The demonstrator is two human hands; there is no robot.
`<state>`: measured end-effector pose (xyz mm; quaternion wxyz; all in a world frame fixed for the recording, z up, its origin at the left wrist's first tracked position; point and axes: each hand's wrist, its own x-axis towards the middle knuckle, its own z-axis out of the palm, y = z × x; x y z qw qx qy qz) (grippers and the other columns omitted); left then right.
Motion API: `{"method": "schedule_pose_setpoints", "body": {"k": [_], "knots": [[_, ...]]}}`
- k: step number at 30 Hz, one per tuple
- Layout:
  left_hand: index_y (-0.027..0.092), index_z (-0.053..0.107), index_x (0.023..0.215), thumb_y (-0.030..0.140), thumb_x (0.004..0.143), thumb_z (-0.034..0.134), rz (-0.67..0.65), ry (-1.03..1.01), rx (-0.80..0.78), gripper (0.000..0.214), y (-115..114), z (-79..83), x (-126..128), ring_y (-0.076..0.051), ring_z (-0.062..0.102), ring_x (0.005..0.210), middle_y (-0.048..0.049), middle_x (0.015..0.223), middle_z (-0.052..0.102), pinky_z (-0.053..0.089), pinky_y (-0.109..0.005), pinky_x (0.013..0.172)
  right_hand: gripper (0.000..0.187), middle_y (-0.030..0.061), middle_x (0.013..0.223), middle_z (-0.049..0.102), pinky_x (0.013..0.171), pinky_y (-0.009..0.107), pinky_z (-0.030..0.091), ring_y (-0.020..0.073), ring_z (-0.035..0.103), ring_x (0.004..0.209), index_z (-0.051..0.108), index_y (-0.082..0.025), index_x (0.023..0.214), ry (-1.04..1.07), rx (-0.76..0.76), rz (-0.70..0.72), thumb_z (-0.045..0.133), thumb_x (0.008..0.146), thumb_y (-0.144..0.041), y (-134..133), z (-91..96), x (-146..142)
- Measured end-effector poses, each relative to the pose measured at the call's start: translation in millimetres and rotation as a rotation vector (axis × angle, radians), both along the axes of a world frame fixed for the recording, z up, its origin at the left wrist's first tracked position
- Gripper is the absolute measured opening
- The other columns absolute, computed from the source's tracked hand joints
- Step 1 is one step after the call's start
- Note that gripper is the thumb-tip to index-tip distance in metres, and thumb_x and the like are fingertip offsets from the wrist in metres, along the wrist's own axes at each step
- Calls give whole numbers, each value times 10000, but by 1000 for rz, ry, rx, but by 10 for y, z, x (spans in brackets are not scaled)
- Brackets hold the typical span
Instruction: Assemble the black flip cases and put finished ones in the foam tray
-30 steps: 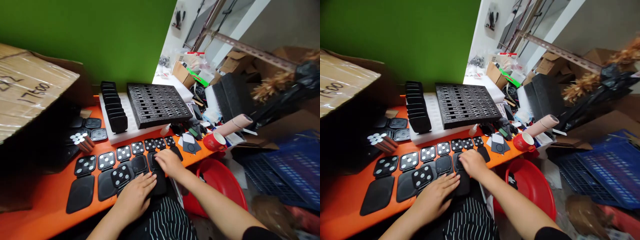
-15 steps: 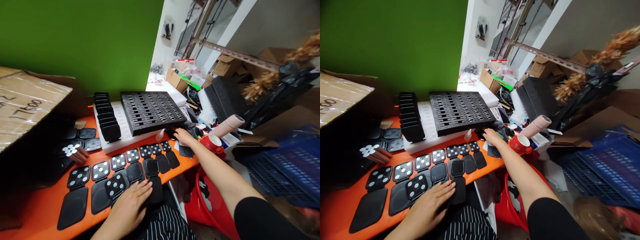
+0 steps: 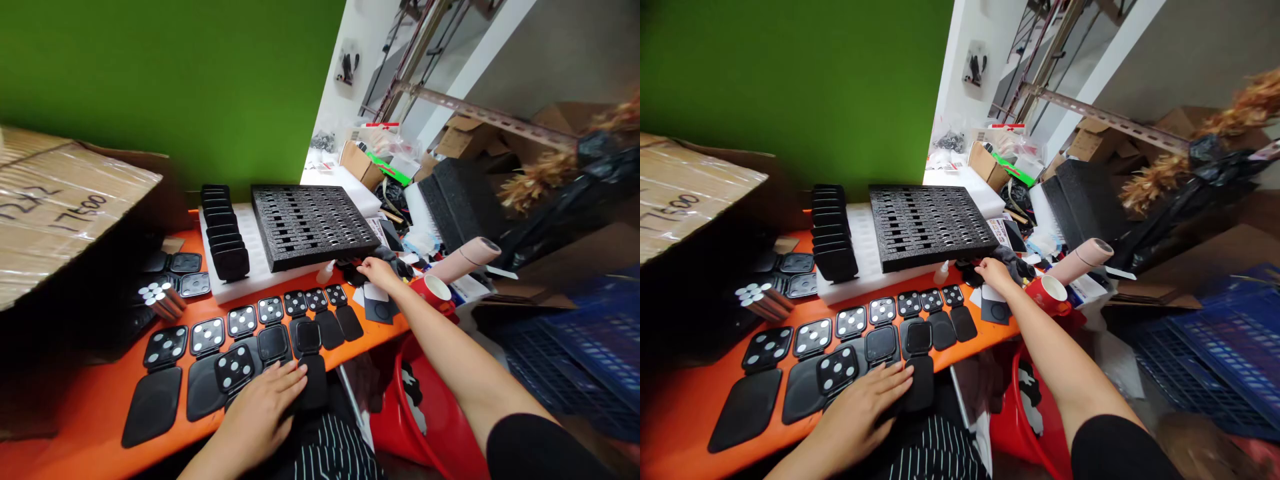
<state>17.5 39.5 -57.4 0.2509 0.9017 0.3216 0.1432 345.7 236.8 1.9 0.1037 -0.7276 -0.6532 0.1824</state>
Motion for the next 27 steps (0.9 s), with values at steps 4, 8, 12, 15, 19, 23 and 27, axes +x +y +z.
{"method": "schedule_pose_setpoints", "body": {"k": [4,8,12,15,19,23,27], "knots": [[233,447,1322,65,677,502,5,6,-33,669,5,-2,-1,-227,414,1280,-22,1386,445,365,-477,1056,377,-28,525,456,498,247,388,117,451,482,475,-187,670,243,-113,-28,445,833,-525,-287,107,-60],[206,474,1303,88,679,517,14,6,-86,636,-7,48,8,-227,399,1292,-32,1388,446,329,-468,1076,433,-38,548,482,488,227,387,95,447,475,448,-198,694,614,-289,50,565,710,-614,-676,163,-503],[188,481,1298,152,733,538,15,-39,-110,570,-16,60,3,-217,373,1308,-28,1397,445,270,-429,1107,346,-37,580,508,518,224,386,93,461,511,506,-181,720,830,-446,182,660,679,-488,-988,105,-1234],[167,489,1289,187,758,557,18,-65,-96,536,-21,67,-5,-225,390,1294,-49,1386,466,258,-398,1111,249,-43,570,485,509,223,356,96,433,515,519,-175,698,793,-451,315,599,744,-406,-1130,-14,-1772],[130,527,1242,190,755,564,30,-83,-58,492,-27,106,-7,-233,499,1190,-89,1281,570,338,-338,1058,183,-38,593,498,559,226,354,107,450,578,513,-171,654,646,-373,476,545,786,-293,-1197,-170,-2226],[134,549,1200,176,747,545,55,-67,-22,455,-27,120,-6,-254,565,1083,-92,1184,629,423,-355,972,166,-23,661,562,601,230,347,120,489,641,547,-167,674,469,-312,588,543,809,-263,-1198,-229,-2377],[139,554,1189,183,765,522,53,-60,-8,427,-24,116,-8,-261,577,1048,-83,1150,645,454,-358,927,171,-10,685,584,610,234,348,128,510,657,553,-167,685,374,-282,601,530,829,-257,-1193,-267,-2396]]}}
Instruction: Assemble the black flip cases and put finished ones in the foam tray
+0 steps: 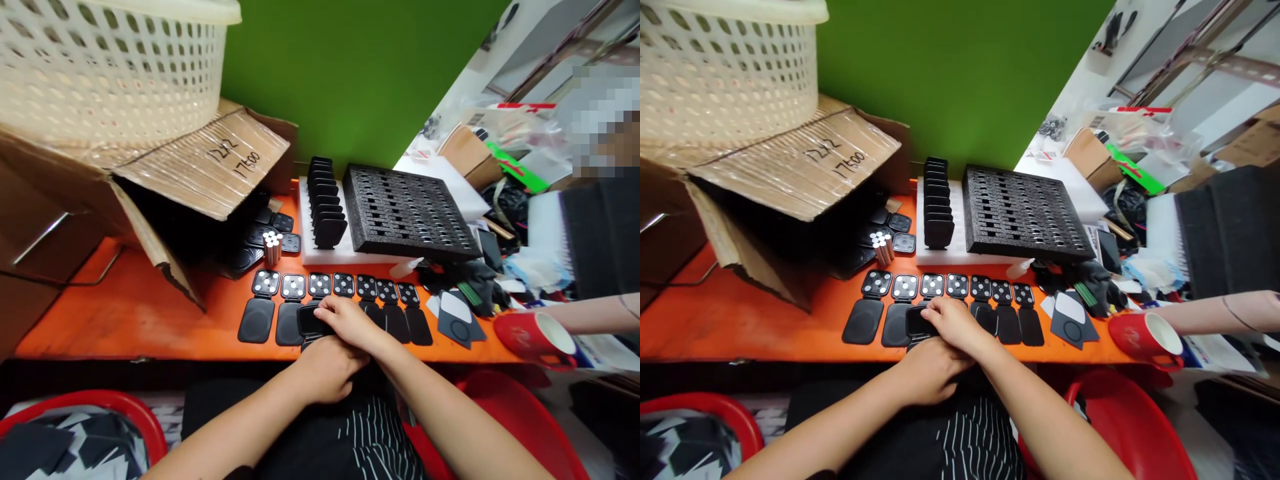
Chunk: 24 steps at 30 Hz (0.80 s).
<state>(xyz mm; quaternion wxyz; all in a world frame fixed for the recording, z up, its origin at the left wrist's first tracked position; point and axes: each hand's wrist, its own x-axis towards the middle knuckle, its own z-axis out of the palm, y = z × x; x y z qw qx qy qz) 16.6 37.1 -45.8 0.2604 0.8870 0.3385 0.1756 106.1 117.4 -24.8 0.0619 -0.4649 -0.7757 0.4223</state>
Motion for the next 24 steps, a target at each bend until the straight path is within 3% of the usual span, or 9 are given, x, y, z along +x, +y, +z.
{"method": "schedule_pose_setpoints", "body": {"k": [6,13,24], "knots": [[124,553,1190,174,774,514,-11,-12,16,421,5,-12,-9,-251,569,1063,-88,1163,640,435,-351,952,168,-6,693,590,618,236,356,131,517,665,555,-165,690,-26,5,-12,539,829,-257,8,-38,10],[90,527,1231,184,772,545,-32,-30,28,469,3,-27,-17,-245,510,1159,-110,1254,584,356,-338,1036,170,-11,677,581,600,229,346,122,496,642,555,-161,680,-27,-51,73,534,822,-253,83,-28,24],[88,527,1235,185,769,551,-41,-22,21,476,13,-17,-17,-235,467,1216,-118,1276,568,313,-321,1066,241,-66,535,408,498,218,254,91,352,530,474,-172,608,-18,-136,62,550,792,-307,119,17,-34]]}}
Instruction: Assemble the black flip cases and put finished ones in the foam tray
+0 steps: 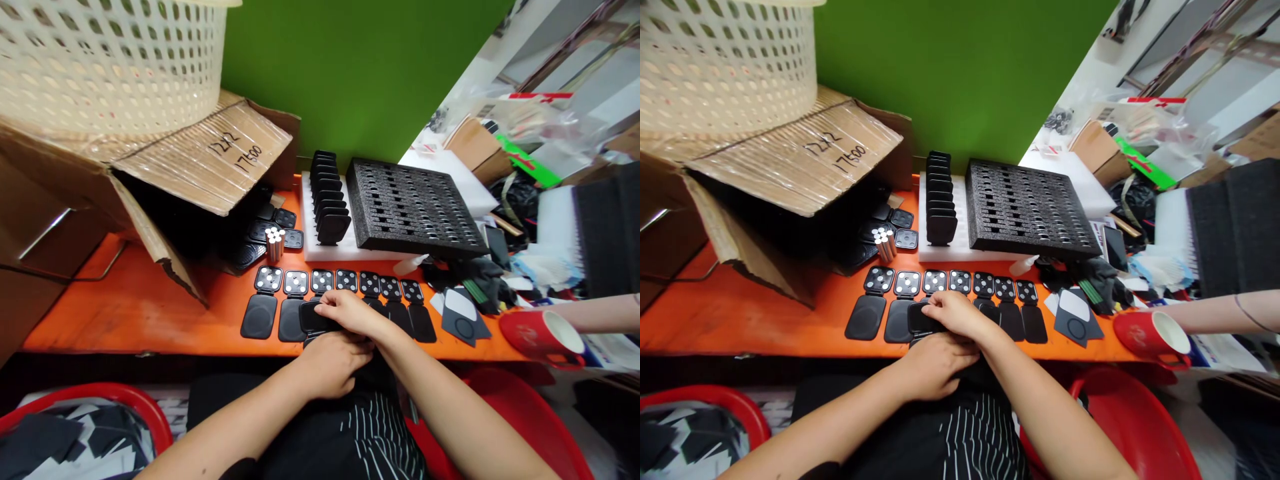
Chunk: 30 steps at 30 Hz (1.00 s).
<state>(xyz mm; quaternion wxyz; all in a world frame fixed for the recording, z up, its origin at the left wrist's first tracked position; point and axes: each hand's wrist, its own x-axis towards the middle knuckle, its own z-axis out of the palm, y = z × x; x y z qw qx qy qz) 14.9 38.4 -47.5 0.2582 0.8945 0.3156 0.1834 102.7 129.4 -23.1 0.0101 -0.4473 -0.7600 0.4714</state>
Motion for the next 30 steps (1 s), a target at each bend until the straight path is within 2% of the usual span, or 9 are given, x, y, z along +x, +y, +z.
{"method": "schedule_pose_setpoints", "body": {"k": [18,25,30], "knots": [[108,528,1238,170,777,532,13,3,-6,465,-2,18,2,-235,491,1194,-105,1257,586,335,-329,1048,261,-63,526,405,491,214,244,88,353,523,445,-175,567,17,58,20,541,766,-314,-21,18,-41],[87,522,1242,185,783,538,-9,14,-2,470,0,13,-2,-245,453,1225,-115,1275,570,305,-342,1072,255,-75,477,359,444,216,209,80,311,459,428,-186,564,-59,-85,-27,550,750,-312,27,10,-76],[103,505,1261,178,781,543,-2,8,-14,487,-2,25,-2,-231,447,1231,-104,1297,554,307,-335,1074,241,-62,501,412,479,220,226,89,350,507,461,-178,569,-96,38,-40,559,753,-299,9,-42,-80]]}}
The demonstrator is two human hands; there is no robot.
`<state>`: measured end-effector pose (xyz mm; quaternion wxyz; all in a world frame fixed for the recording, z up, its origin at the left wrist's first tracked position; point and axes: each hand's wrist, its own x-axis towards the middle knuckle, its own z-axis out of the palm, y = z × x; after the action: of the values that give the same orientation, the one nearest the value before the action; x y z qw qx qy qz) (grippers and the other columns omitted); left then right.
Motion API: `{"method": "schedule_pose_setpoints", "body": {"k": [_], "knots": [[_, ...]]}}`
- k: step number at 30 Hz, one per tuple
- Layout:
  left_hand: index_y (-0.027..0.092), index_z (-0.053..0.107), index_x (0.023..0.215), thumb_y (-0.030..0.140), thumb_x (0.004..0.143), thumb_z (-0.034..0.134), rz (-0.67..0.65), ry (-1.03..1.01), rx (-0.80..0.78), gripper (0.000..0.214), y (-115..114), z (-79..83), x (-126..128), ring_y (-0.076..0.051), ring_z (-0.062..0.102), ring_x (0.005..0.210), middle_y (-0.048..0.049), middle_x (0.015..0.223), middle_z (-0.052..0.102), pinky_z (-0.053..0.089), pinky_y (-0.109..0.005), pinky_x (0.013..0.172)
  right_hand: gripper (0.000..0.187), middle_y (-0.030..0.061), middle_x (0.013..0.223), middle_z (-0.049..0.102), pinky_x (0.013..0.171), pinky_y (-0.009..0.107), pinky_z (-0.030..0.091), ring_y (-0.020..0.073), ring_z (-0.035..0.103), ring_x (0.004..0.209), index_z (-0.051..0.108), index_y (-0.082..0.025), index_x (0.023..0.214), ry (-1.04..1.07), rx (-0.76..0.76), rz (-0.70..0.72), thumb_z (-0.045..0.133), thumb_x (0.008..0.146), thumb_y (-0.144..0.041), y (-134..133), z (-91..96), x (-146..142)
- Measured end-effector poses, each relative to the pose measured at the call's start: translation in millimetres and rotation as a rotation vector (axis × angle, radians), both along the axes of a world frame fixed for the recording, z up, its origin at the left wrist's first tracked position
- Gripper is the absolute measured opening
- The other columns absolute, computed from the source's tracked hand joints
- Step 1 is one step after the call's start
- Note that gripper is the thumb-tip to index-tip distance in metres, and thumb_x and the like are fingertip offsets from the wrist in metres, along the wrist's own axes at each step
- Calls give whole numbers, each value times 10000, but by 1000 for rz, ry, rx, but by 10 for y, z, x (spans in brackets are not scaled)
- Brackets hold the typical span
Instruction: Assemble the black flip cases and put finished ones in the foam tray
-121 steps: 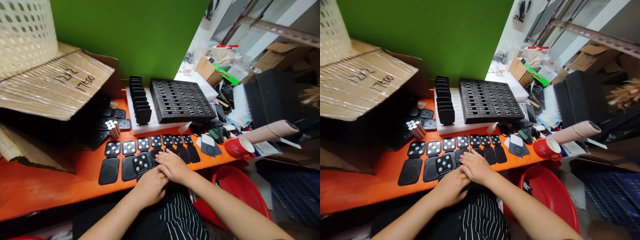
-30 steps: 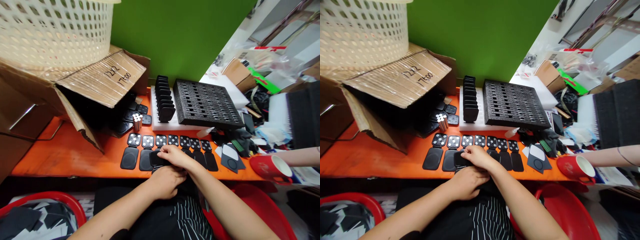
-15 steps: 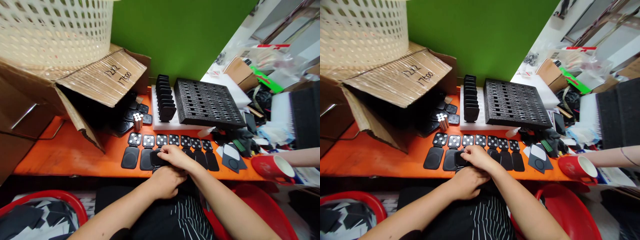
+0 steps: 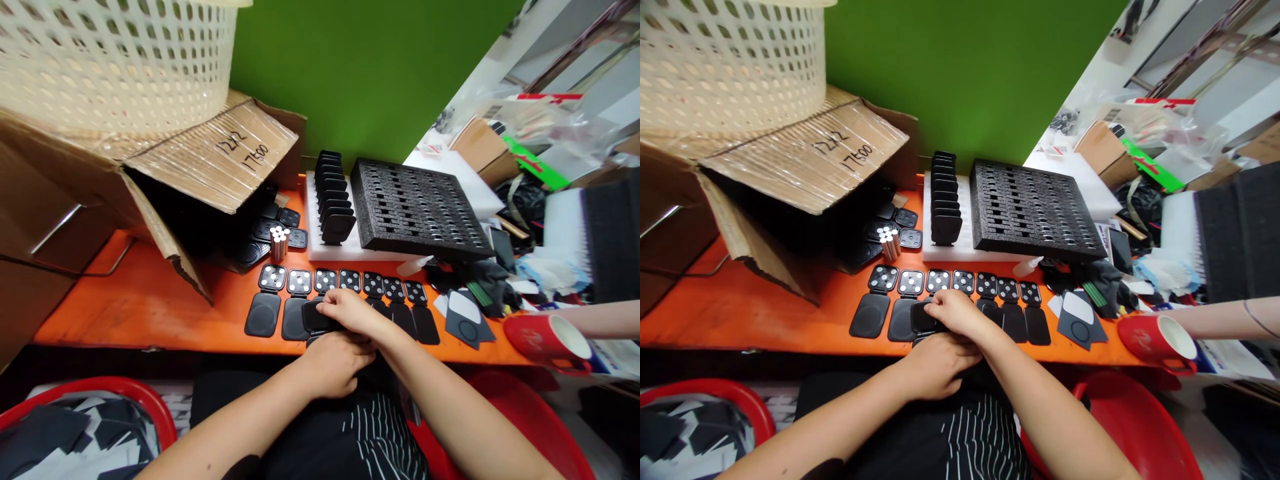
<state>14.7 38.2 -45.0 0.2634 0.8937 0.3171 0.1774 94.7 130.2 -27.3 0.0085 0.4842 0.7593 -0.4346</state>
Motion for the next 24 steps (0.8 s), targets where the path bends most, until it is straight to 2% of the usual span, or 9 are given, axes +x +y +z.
{"method": "schedule_pose_setpoints", "body": {"k": [7,12,16,24], "knots": [[111,528,1236,175,778,533,27,-4,0,462,-10,-2,5,-229,492,1184,-99,1262,581,352,-320,1034,258,-33,546,464,500,231,227,103,393,540,445,-181,570,-75,165,73,548,780,-290,-41,87,-32],[111,515,1249,188,774,553,16,10,12,482,-18,-36,3,-239,451,1224,-94,1284,566,315,-349,1068,226,-32,543,472,508,239,240,113,409,535,492,-186,610,-125,117,184,573,785,-303,32,140,-47],[112,511,1253,190,772,559,12,2,26,490,-17,-48,5,-237,431,1243,-88,1293,560,292,-347,1082,252,-31,540,484,503,233,237,109,415,530,496,-182,604,-145,87,167,593,785,-327,63,116,-45],[115,535,1224,180,766,539,34,-4,32,462,-18,-14,7,-236,508,1166,-91,1246,593,363,-322,1028,280,-11,580,509,518,234,236,113,423,562,487,-175,582,-119,130,105,550,826,-297,-47,131,-50]]}}
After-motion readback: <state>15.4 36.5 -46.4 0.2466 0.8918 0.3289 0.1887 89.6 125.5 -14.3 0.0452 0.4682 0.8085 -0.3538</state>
